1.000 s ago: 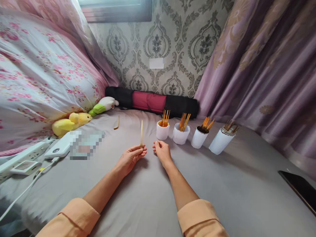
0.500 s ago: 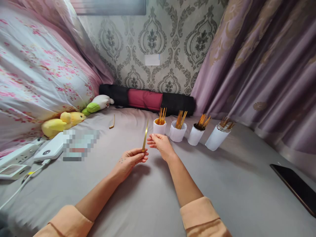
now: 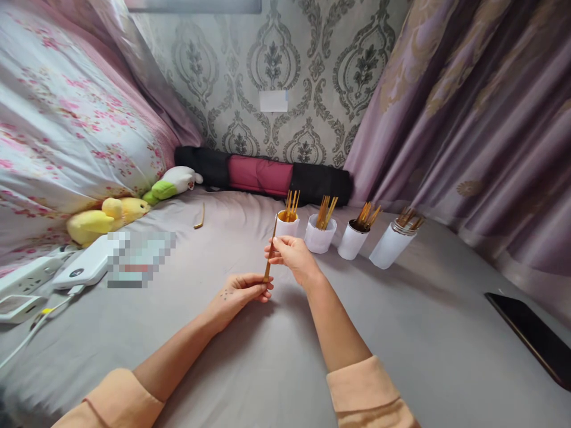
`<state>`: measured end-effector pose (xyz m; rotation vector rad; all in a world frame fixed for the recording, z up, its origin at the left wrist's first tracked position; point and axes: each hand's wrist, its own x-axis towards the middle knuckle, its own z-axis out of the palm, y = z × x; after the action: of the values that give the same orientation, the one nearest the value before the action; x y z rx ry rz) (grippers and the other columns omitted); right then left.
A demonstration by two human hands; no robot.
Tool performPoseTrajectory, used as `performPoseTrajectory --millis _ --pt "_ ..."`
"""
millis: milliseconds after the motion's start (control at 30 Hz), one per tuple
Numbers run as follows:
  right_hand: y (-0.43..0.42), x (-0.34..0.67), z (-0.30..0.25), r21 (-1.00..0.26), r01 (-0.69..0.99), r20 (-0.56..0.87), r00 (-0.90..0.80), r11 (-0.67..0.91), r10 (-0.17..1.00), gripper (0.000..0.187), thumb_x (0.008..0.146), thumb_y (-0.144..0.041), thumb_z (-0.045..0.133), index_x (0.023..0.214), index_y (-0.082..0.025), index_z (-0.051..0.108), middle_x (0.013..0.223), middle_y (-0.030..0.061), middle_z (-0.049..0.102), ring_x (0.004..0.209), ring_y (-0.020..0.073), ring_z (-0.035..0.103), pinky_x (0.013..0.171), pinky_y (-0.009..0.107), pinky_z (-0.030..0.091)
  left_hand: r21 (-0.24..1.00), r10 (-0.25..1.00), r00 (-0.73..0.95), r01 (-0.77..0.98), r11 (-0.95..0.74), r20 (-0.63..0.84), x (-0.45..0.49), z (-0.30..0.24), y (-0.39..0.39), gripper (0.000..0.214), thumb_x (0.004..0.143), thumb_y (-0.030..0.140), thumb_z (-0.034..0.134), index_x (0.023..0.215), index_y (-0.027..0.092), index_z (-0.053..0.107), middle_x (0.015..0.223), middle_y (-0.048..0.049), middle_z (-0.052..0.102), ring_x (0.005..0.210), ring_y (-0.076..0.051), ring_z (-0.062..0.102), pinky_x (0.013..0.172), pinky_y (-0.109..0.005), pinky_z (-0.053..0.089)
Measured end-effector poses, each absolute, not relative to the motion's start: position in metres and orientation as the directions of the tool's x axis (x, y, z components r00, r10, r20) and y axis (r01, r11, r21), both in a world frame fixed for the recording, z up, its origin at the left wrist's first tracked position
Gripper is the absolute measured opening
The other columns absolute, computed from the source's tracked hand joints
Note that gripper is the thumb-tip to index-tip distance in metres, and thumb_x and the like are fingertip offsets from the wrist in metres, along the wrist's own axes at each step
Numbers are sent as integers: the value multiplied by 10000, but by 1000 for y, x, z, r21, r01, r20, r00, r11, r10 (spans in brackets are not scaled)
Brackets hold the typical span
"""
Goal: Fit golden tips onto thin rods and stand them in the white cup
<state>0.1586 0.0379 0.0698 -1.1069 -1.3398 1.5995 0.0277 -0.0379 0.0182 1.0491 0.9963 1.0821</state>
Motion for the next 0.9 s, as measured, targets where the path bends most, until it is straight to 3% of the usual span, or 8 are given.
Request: performPoseTrajectory --millis 567,900 --pt "38 157 62 -1000 18 -19 -388 -13 922 267 686 -379 608 798 -137 599 697 24 592 612 95 564 535 209 451 961 967 225 -217 172 -122 28 12 -38 267 669 252 622 887 100 655 854 -106 642 707 -153 593 705 -293 470" --pt "38 157 63 -1000 12 -9 -409 -5 913 266 685 -370 604 821 -142 608 702 23 596 612 91 548 541 211 441 892 952 247 -368 264 -180 25 7 -36 295 622 245 688 868 88 648 848 -125 644 694 -150 600 697 -290 469"
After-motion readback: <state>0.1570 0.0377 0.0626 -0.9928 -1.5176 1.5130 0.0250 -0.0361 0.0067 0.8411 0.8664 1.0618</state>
